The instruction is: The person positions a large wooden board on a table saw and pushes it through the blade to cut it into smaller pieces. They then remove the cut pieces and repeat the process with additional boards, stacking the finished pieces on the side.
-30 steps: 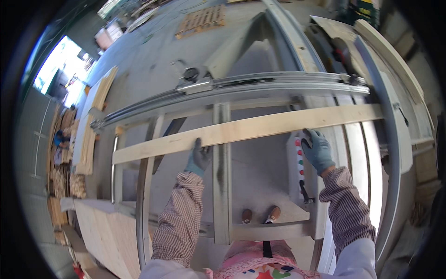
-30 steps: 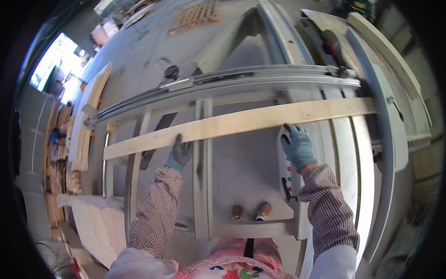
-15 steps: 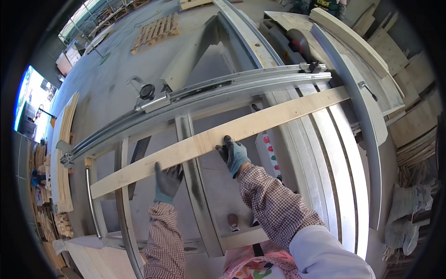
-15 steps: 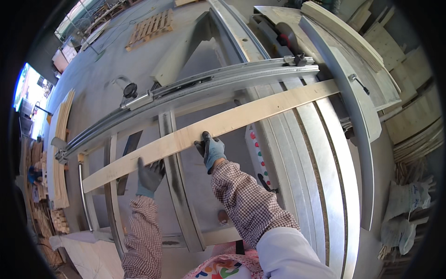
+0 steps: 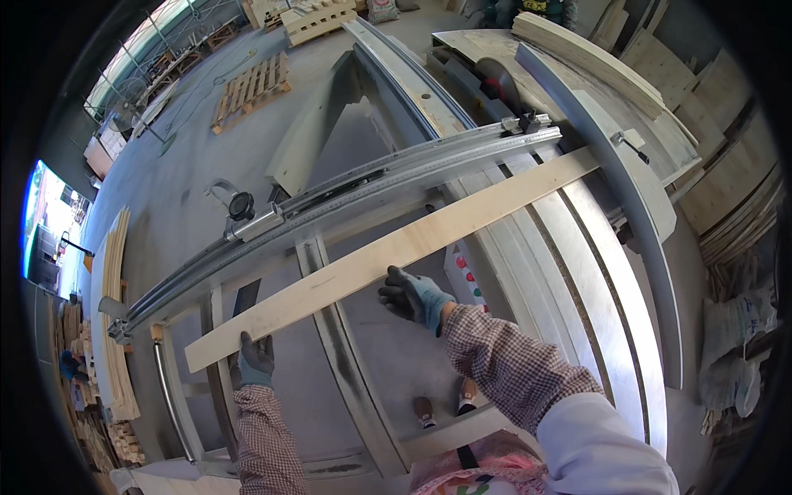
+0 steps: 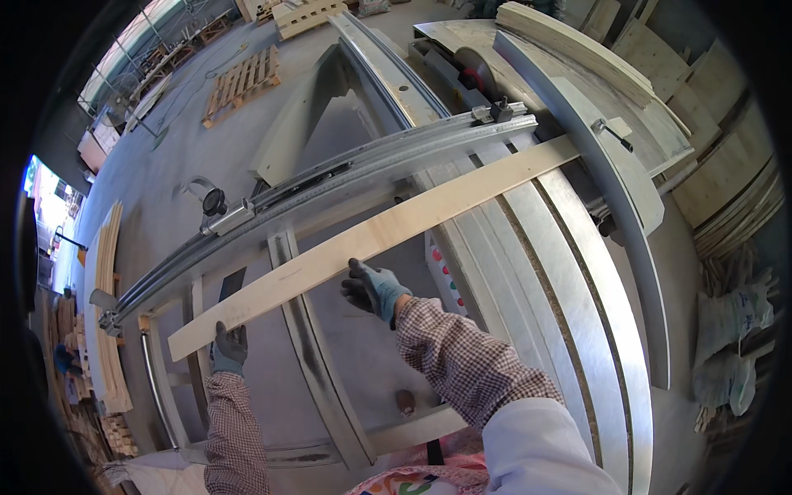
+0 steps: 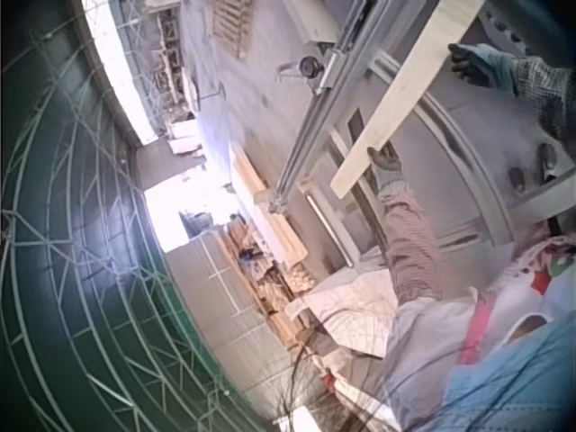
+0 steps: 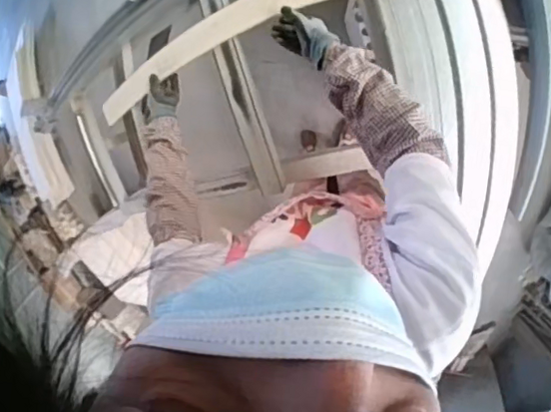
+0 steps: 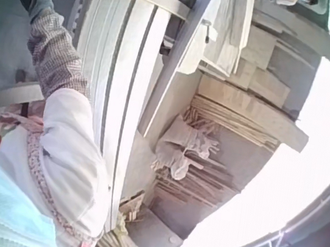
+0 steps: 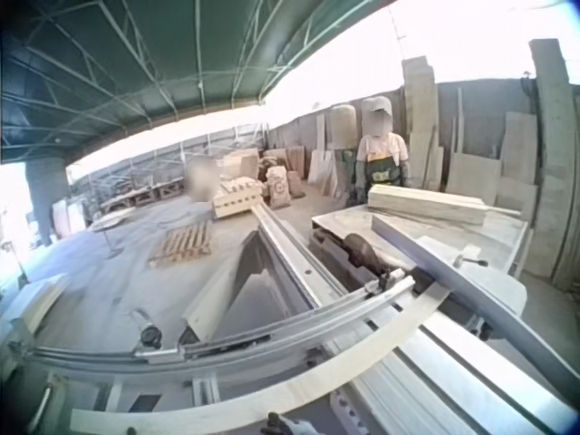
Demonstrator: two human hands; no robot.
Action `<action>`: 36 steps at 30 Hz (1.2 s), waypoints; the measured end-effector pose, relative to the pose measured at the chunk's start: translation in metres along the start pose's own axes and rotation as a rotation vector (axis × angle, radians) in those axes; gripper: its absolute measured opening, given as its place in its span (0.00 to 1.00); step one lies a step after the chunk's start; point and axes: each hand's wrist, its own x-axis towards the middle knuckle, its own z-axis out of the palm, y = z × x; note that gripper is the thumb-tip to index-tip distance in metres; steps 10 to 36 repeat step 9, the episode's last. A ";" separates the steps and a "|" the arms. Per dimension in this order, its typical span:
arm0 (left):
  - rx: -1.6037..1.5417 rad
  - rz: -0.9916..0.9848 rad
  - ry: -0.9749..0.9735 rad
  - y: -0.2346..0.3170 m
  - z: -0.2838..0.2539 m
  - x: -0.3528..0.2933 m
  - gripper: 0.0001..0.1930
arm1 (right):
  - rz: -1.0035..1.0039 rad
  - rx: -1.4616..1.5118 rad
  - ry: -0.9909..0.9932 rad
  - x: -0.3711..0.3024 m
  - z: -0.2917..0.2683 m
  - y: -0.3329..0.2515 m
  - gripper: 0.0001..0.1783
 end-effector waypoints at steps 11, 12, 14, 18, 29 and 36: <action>0.476 0.080 -0.485 -0.050 0.102 -0.034 0.33 | -0.046 -0.042 0.029 0.029 0.048 0.012 0.31; 0.476 0.080 -0.485 -0.050 0.102 -0.034 0.33 | -0.046 -0.042 0.029 0.029 0.048 0.012 0.31; 0.476 0.080 -0.485 -0.050 0.102 -0.034 0.33 | -0.046 -0.042 0.029 0.029 0.048 0.012 0.31; 0.476 0.080 -0.485 -0.050 0.102 -0.034 0.33 | -0.046 -0.042 0.029 0.029 0.048 0.012 0.31; 0.476 0.080 -0.485 -0.050 0.102 -0.034 0.33 | -0.046 -0.042 0.029 0.029 0.048 0.012 0.31; 0.476 0.080 -0.485 -0.050 0.102 -0.034 0.33 | -0.046 -0.042 0.029 0.029 0.048 0.012 0.31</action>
